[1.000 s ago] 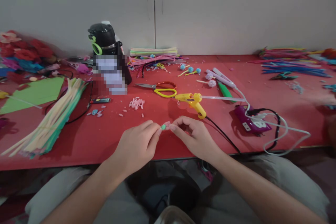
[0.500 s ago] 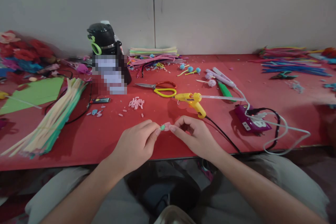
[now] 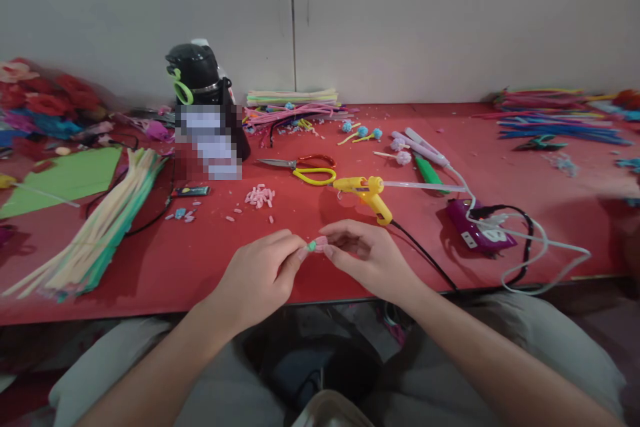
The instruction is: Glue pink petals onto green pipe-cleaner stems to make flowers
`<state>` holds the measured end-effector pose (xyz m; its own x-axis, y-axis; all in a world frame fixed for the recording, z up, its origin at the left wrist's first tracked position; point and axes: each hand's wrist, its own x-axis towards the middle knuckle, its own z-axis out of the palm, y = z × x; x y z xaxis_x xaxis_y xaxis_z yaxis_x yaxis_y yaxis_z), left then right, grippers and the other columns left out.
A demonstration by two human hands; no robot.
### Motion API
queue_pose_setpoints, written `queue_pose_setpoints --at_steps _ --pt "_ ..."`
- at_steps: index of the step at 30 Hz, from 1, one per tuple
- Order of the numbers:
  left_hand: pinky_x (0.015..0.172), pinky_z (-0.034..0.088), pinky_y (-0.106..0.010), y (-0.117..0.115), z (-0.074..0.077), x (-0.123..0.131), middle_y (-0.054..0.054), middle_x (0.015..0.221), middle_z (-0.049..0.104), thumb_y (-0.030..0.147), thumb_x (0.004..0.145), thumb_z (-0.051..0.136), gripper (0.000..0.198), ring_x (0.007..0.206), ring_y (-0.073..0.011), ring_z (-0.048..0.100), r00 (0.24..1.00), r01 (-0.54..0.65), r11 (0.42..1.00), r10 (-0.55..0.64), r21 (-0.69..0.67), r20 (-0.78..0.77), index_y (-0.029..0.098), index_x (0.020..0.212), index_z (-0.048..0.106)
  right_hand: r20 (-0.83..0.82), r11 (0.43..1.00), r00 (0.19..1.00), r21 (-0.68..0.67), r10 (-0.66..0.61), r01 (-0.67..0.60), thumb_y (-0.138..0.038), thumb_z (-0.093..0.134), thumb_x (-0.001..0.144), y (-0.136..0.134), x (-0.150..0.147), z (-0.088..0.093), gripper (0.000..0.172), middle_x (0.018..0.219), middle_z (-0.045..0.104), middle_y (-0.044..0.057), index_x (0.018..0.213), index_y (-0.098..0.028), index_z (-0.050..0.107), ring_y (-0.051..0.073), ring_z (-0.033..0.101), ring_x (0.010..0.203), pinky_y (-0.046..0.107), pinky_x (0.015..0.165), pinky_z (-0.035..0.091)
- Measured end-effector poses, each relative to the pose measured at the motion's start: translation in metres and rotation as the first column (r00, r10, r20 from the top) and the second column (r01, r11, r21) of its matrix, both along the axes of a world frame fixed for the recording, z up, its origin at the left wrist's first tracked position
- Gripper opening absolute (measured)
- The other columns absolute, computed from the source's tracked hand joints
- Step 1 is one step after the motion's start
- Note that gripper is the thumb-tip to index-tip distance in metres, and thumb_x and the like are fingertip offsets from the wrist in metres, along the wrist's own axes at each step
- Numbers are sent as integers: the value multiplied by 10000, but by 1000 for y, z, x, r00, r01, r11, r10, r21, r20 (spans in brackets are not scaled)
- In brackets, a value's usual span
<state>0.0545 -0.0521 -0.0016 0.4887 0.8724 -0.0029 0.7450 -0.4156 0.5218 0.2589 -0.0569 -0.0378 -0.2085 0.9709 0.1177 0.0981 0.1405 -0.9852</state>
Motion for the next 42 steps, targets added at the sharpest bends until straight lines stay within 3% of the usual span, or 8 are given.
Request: queue_pose_setpoints --at_steps 18,31,35,38,42 --pt "604 287 -289 -2 -1 1 3 755 535 296 1020 414 299 679 -144 495 999 13 999 -11 41 -53 201 760 525 34 999 999 21 25 -26 -344 695 869 0 0 1 136 828 716 35 887 -209 687 172 673 762 309 722 569" --pt "616 301 -278 -1 2 0 13 748 527 309 1025 413 315 689 -138 492 1000 23 999 -22 -32 12 198 748 513 32 998 998 1 59 -59 -336 697 863 0 1 3 134 821 724 40 876 -203 702 175 665 755 315 726 557" --pt "628 313 -274 3 2 -3 13 752 538 305 1017 425 308 699 -138 501 1000 -9 1000 9 -23 11 197 741 507 142 999 989 23 40 -44 -341 636 895 4 16 7 155 894 747 53 939 -205 697 190 680 813 324 755 541" --pt "624 312 -275 7 2 -7 10 742 545 308 1010 425 315 699 -144 505 998 -55 999 55 0 -19 196 722 484 400 996 916 84 -29 -5 -307 509 935 13 40 8 182 757 679 21 831 -210 622 165 619 686 290 630 472" --pt "636 323 -276 14 -1 -14 0 775 596 340 1005 430 294 724 -156 537 991 -110 994 111 18 -75 201 774 547 766 989 625 121 -150 89 -373 427 961 28 82 6 399 539 511 2 594 -217 462 143 459 502 294 500 279"
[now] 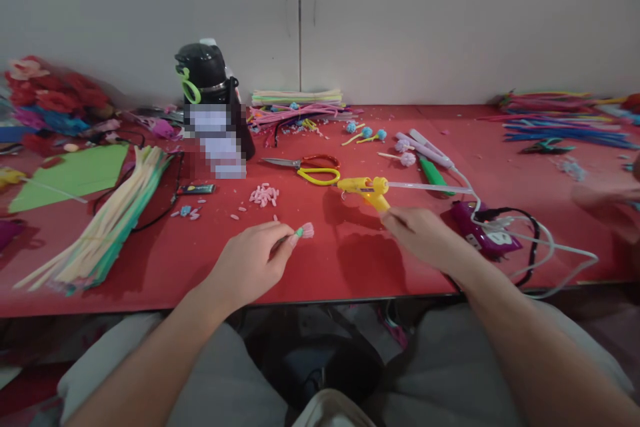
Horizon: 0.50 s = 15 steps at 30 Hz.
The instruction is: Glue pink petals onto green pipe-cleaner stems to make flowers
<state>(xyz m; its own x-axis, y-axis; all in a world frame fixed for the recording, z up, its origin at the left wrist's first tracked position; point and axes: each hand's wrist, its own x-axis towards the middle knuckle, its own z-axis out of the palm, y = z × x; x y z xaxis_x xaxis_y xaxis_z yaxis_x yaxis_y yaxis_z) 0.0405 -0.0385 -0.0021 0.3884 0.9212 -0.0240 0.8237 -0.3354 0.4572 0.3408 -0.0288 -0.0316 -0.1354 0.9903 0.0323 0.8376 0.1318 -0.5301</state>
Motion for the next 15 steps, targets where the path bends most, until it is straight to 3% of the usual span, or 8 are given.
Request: queue_pose_setpoints --at_steps 2,4,7,9,12,15 --pt "644 332 -276 2 -1 -2 -4 794 616 360 1004 431 295 737 -162 549 1000 -11 1000 11 12 -16 205 804 583 94 997 993 11 -71 71 -476 469 943 6 18 -2 464 515 500 10 557 -218 469 141 426 479 302 496 263" --pt "643 338 -273 3 -2 -3 -4 786 623 369 1001 435 300 731 -162 551 1000 -10 1000 10 19 -26 209 807 599 73 990 988 52 -133 129 -576 591 860 12 28 -4 416 613 598 35 666 -207 595 166 504 541 302 528 338" --pt "643 351 -269 4 -3 -5 -4 789 647 367 993 453 289 735 -163 570 1000 -7 999 8 36 -28 218 813 623 -2 982 989 116 -150 149 -642 718 740 22 25 -9 515 880 706 83 983 -189 691 226 614 725 329 647 444" --pt "658 368 -269 3 -4 -5 -13 842 685 361 987 470 271 774 -170 604 1000 3 998 -1 66 -23 225 847 658 10 987 993 105 -121 119 -655 733 722 30 14 -14 534 889 707 84 977 -188 689 235 618 738 335 657 443" --pt "669 381 -273 4 -7 -6 -20 894 715 358 980 486 266 798 -177 632 999 12 994 -7 105 -47 238 883 703 -30 991 992 55 -122 124 -563 724 760 41 -4 -22 392 749 662 67 799 -182 644 221 589 658 323 599 399" --pt "651 368 -275 5 -8 -7 -11 892 723 356 977 489 270 812 -183 639 995 5 994 5 106 -95 252 884 720 -187 993 976 25 -110 117 -392 649 825 44 -16 -24 222 759 665 65 828 -170 641 220 604 680 319 613 417"
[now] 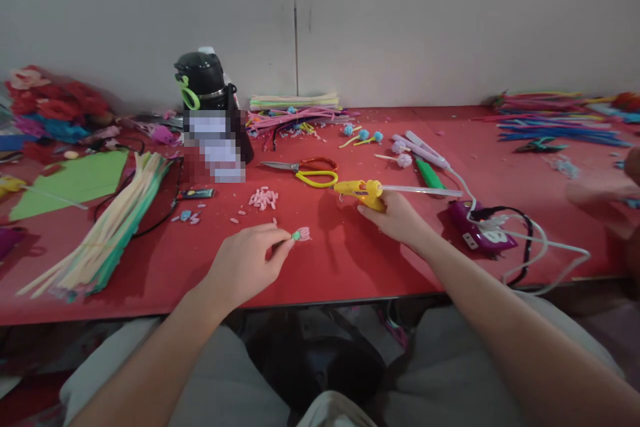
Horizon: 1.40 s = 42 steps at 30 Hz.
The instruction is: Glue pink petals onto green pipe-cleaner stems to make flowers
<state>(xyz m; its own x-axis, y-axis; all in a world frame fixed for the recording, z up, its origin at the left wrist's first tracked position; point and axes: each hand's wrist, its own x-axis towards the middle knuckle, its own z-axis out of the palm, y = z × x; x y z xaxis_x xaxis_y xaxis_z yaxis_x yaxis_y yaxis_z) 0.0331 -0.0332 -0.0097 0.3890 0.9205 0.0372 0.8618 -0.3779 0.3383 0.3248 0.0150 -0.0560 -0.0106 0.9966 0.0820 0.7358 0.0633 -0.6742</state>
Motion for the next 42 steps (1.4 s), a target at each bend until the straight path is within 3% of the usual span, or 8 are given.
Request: queue_pose_setpoints --at_steps 2,5,11,16,26,42 --pt "634 354 -277 1 0 -1 -12 890 724 355 975 487 273 814 -189 641 1000 -10 1000 10 -7 -28 254 884 724 -154 993 981 -13 115 -119 -360 617 853 -7 -3 3 219 847 689 68 946 -165 653 221 626 748 323 674 461" --pt "608 327 -281 3 2 -1 -15 884 723 360 972 484 277 802 -196 637 998 -34 999 32 -24 -60 250 872 717 -363 931 879 -76 308 -358 -439 597 903 -26 -4 12 295 916 678 58 1046 -185 643 202 614 772 324 701 487" --pt "583 285 -278 3 5 -1 -7 805 681 336 963 482 268 763 -190 605 995 -42 998 37 -49 -93 222 785 647 -335 858 840 -145 426 -493 -449 567 947 -52 -13 24 254 844 622 24 965 -204 631 178 565 758 295 688 455" --pt "595 290 -280 2 5 -2 -8 796 671 335 959 495 248 748 -182 593 998 -23 999 21 -34 -62 226 805 656 -285 848 834 -110 473 -519 -414 536 965 -51 -19 24 238 782 567 2 1005 -199 629 156 501 697 278 654 422" --pt "607 307 -289 2 3 -3 -1 810 674 339 965 489 248 759 -184 599 998 -12 1000 12 -12 -56 241 837 677 -271 840 842 -160 467 -518 -442 507 968 -52 -20 21 274 680 402 -33 916 -191 602 130 378 613 265 569 331" --pt "614 330 -301 3 6 -3 -24 841 694 326 970 478 268 789 -194 618 999 -7 999 5 -43 -53 223 818 673 -278 843 854 -201 439 -499 -471 507 966 -53 -19 23 285 691 391 -33 892 -206 582 138 380 623 277 583 339"
